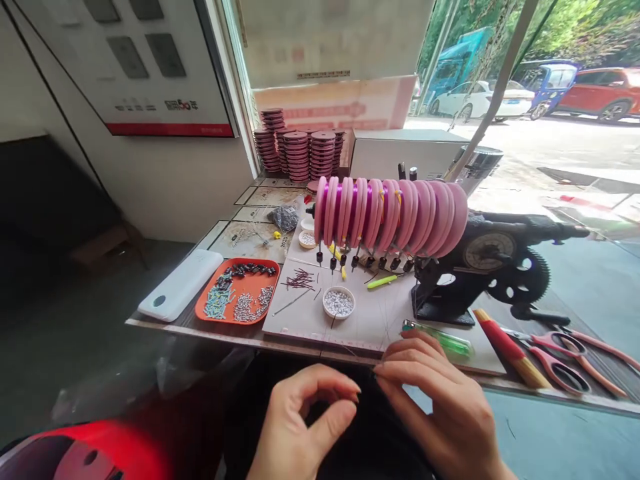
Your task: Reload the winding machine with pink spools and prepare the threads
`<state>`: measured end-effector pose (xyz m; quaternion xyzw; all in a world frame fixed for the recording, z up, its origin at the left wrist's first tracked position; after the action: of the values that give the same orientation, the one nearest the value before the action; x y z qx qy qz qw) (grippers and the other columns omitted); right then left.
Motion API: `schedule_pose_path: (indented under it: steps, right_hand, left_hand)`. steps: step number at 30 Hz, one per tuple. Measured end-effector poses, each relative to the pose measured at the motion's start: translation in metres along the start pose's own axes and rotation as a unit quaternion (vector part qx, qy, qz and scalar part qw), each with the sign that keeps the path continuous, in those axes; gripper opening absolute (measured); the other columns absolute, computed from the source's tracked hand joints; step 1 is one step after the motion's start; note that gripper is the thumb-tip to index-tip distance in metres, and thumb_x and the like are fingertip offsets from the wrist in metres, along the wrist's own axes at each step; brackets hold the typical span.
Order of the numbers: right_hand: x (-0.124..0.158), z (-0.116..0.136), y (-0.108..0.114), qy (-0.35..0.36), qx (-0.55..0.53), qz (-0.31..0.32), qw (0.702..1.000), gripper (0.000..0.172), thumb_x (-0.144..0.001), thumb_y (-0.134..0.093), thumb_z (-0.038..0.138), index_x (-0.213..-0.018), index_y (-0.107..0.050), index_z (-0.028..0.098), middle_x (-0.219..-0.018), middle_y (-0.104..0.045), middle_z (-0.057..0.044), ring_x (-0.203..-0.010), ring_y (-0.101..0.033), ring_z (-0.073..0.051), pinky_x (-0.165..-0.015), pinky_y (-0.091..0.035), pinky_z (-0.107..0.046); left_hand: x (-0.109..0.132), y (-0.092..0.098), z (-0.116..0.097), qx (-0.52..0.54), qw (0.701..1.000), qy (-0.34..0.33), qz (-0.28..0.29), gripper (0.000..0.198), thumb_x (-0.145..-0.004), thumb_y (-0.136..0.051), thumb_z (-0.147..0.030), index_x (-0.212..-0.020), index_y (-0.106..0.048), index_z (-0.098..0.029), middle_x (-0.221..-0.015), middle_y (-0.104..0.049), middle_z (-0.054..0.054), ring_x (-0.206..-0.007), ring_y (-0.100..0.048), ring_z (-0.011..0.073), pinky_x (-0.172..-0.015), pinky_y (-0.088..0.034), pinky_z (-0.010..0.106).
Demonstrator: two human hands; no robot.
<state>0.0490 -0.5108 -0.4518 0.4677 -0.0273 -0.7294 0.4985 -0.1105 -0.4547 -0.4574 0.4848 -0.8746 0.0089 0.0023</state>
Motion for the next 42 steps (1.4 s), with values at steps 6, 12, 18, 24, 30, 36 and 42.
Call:
schedule_pose_path:
  steps: [6, 12, 18, 24, 30, 36, 42]
  right_hand:
    - [0.007, 0.010, -0.014, 0.025, 0.038, -0.030, 0.999, 0.016, -0.078, -0.056, 0.008, -0.083, -0.056, 0.023, -0.068, -0.064, 0.003, -0.086, -0.055, -0.019, -0.091, -0.031, -0.041]
    - [0.008, 0.009, -0.012, 0.029, 0.087, -0.027, 0.995, 0.013, -0.080, -0.054, 0.012, -0.087, -0.057, 0.023, -0.071, -0.062, 0.001, -0.085, -0.054, -0.019, -0.092, -0.032, -0.042]
    - [0.005, 0.006, -0.003, 0.021, 0.104, 0.029, 0.994, 0.011, -0.082, -0.051, 0.013, -0.091, -0.056, 0.020, -0.074, -0.058, -0.001, -0.080, -0.051, -0.018, -0.092, -0.035, -0.042]
    - [0.000, 0.008, 0.000, 0.037, 0.101, 0.056, 0.993, 0.013, -0.083, -0.046, 0.009, -0.082, -0.054, 0.019, -0.067, -0.053, 0.000, -0.074, -0.049, -0.017, -0.093, -0.034, -0.042]
    - [-0.001, 0.007, 0.001, 0.042, 0.093, 0.078, 0.992, 0.015, -0.085, -0.045, 0.010, -0.082, -0.054, 0.020, -0.067, -0.054, 0.001, -0.080, -0.049, -0.018, -0.098, -0.027, -0.045]
    - [-0.004, 0.008, 0.006, 0.000, 0.029, 0.116, 0.993, 0.011, -0.086, -0.047, 0.013, -0.086, -0.054, 0.021, -0.072, -0.055, -0.001, -0.082, -0.050, -0.019, -0.089, -0.036, -0.044]
    - [-0.013, 0.013, 0.012, -0.042, -0.025, 0.154, 0.987, 0.010, -0.085, -0.051, 0.015, -0.080, -0.055, 0.021, -0.069, -0.054, -0.001, -0.077, -0.049, -0.018, -0.077, -0.043, -0.037]
  left_hand:
    - [-0.007, -0.025, 0.024, 0.279, 0.956, 0.063, -0.069, 0.013, -0.064, -0.075, -0.025, -0.073, -0.068, -0.019, -0.070, -0.061, -0.002, -0.064, -0.051, 0.0072, -0.067, -0.043, 0.017]
    - [-0.008, -0.033, 0.018, 0.347, 0.933, 0.084, -0.047, 0.008, -0.069, -0.071, -0.023, -0.070, -0.066, -0.016, -0.068, -0.058, -0.002, -0.066, -0.050, 0.0070, -0.067, -0.043, 0.018]
    - [-0.012, -0.034, 0.020, 0.323, 0.941, 0.088, -0.053, 0.011, -0.071, -0.070, -0.024, -0.070, -0.064, -0.015, -0.071, -0.056, -0.001, -0.066, -0.048, 0.0076, -0.067, -0.042, 0.020]
    - [-0.012, -0.033, 0.019, 0.303, 0.946, 0.109, -0.026, 0.013, -0.070, -0.071, -0.024, -0.067, -0.062, -0.014, -0.068, -0.055, -0.002, -0.063, -0.048, 0.0074, -0.065, -0.042, 0.021]
    - [-0.013, -0.032, 0.019, 0.312, 0.941, 0.127, 0.026, 0.015, -0.070, -0.071, -0.026, -0.069, -0.061, -0.014, -0.057, -0.056, -0.002, -0.057, -0.050, 0.0072, -0.061, -0.041, 0.020]
    - [-0.014, -0.033, 0.019, 0.341, 0.935, 0.098, 0.029, 0.019, -0.067, -0.073, -0.023, -0.080, -0.061, -0.017, -0.054, -0.057, -0.004, -0.055, -0.052, 0.0068, -0.062, -0.040, 0.019]
    - [-0.013, -0.034, 0.015, 0.321, 0.942, 0.089, 0.032, 0.040, -0.063, -0.077, -0.023, -0.097, -0.054, -0.021, -0.054, -0.058, -0.006, -0.056, -0.054, 0.0080, -0.069, -0.040, 0.022]
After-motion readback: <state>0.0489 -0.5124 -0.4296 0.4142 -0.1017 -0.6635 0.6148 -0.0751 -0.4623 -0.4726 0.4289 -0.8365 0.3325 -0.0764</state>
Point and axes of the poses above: each hand's wrist, its own x-axis away from the middle knuckle, its own y-axis out of the back of the hand, z = x × y, the point moved 2 cm from there along -x, towards the middle knuckle
